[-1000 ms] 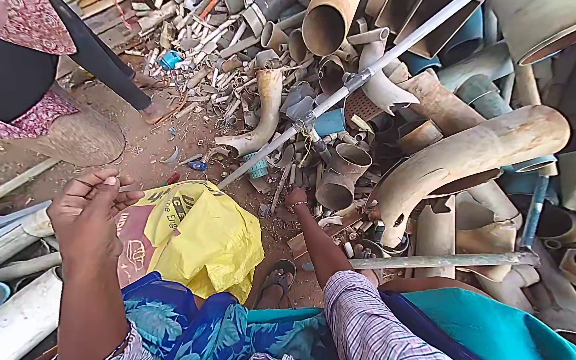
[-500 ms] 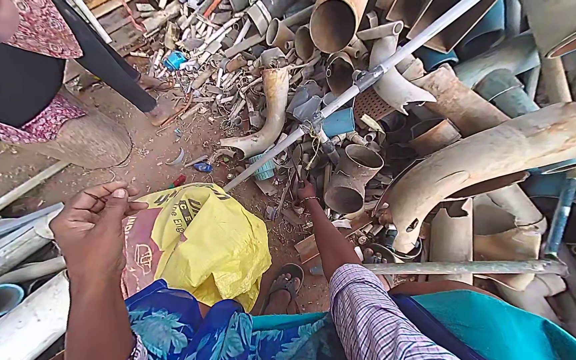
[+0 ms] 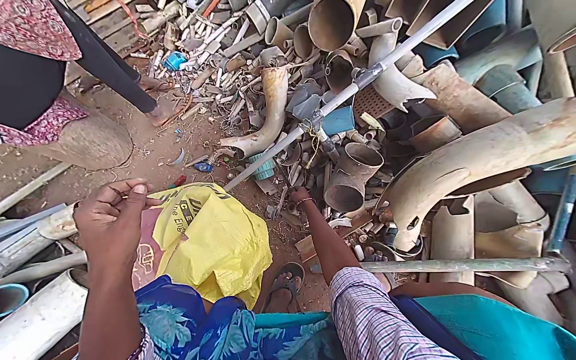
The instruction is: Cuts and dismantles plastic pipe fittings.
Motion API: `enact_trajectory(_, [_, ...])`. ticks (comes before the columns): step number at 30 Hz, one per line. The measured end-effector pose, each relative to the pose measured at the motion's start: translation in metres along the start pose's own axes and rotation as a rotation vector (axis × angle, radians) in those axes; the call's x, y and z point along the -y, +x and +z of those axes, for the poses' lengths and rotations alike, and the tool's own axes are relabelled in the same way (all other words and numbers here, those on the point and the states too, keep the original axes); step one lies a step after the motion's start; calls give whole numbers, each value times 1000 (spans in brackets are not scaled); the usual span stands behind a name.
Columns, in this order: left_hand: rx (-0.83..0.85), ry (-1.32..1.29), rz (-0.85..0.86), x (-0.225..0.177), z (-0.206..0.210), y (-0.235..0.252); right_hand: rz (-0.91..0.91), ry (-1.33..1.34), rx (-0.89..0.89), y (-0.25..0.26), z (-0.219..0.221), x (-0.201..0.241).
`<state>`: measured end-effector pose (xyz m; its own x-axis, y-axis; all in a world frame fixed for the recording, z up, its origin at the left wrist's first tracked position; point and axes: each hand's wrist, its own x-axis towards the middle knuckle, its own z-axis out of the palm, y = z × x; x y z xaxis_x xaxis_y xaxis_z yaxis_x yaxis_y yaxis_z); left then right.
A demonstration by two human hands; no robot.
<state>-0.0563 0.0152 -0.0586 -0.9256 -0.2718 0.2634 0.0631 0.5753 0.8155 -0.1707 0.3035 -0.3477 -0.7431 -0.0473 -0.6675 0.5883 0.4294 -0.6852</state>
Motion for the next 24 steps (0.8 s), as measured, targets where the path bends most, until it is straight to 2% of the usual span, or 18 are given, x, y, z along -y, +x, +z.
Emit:
enact_trajectory(3, [14,32,-24,-5,6,0,16,-14,-35,-19,10,18])
enact_trajectory(5, [26,49,-54,-7,11,0,22,74,-64,-36,25,31])
enact_trajectory(8, [80,102,-57,-10,21,0,6,335,-127,-58,59,49])
enact_trajectory(12, [148,153,-123,-26,36,0,19,733,-56,-121,75,88])
enact_trajectory(19, [216,225,-243,-49,42,-1,-168,863,44,-212,76,127])
enact_trajectory(24, [193,85,-240,-55,43,-8,-359,942,151,-267,69,138])
